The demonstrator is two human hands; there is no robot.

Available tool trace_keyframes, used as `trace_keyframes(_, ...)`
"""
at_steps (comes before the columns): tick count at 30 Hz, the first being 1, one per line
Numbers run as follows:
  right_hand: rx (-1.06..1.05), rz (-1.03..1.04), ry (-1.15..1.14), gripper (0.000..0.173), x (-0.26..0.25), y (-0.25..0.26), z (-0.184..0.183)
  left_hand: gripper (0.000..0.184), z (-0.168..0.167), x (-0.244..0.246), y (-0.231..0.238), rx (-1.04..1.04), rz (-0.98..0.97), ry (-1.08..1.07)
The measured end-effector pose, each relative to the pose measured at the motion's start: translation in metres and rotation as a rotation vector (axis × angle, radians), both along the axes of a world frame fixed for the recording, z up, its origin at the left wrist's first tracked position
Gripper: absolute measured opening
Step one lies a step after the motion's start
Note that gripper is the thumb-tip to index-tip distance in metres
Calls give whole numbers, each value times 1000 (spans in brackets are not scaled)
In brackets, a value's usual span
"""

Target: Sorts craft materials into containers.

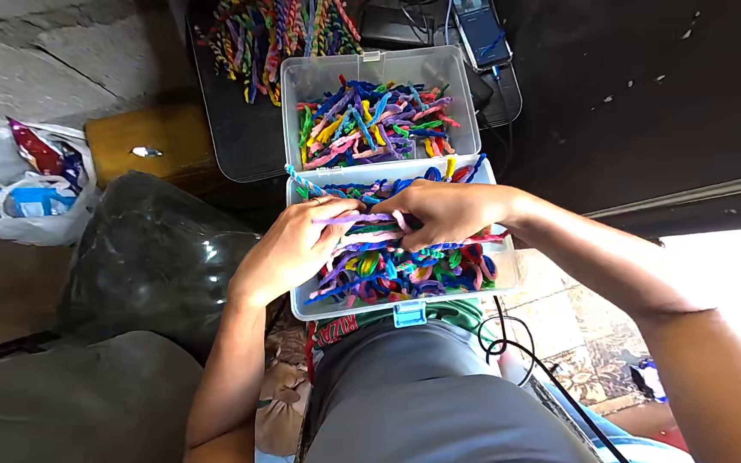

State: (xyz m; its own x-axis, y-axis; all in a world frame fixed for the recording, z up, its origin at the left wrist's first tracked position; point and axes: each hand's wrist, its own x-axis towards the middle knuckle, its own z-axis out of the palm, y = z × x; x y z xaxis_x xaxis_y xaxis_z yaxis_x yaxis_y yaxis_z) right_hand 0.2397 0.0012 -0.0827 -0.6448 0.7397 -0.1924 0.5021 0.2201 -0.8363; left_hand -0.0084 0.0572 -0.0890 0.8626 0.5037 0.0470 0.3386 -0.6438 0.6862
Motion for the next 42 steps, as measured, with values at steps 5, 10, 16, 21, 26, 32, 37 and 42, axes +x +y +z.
trace_keyframes(5, 1, -21, 33, 45, 0, -8, 18, 25, 10, -2, 7, -26, -71, -118)
trace_keyframes(10, 205, 26, -109, 48, 1, -21, 24, 21, 16, -9, 9, 37, -117, -13)
trace_keyframes(16, 297, 22, -263, 20, 18, -34, 24, 29, 14, -10, 2, 112, -127, 78)
trace_keyframes(21, 331, -70, -370, 12, 38, -58, 30, 48, 14, -13, -1, 98, -328, 122)
trace_keyframes(26, 370, -206, -501, 25, 47, -87, 32, 58, 22, 11, -15, 160, -285, 106)
trace_keyframes(32, 393, -337, -594, 16, 58, -101, 26, 53, 20, 46, -9, 108, -370, 249)
trace_keyframes(37, 405, -328, -348, 10, 63, -105, 24, 31, 15, 77, -10, 188, -352, 387)
trace_keyframes(42, 484, -317, -271, 11, 64, -105, 19, 11, 4, 92, -16, 247, -350, 411)
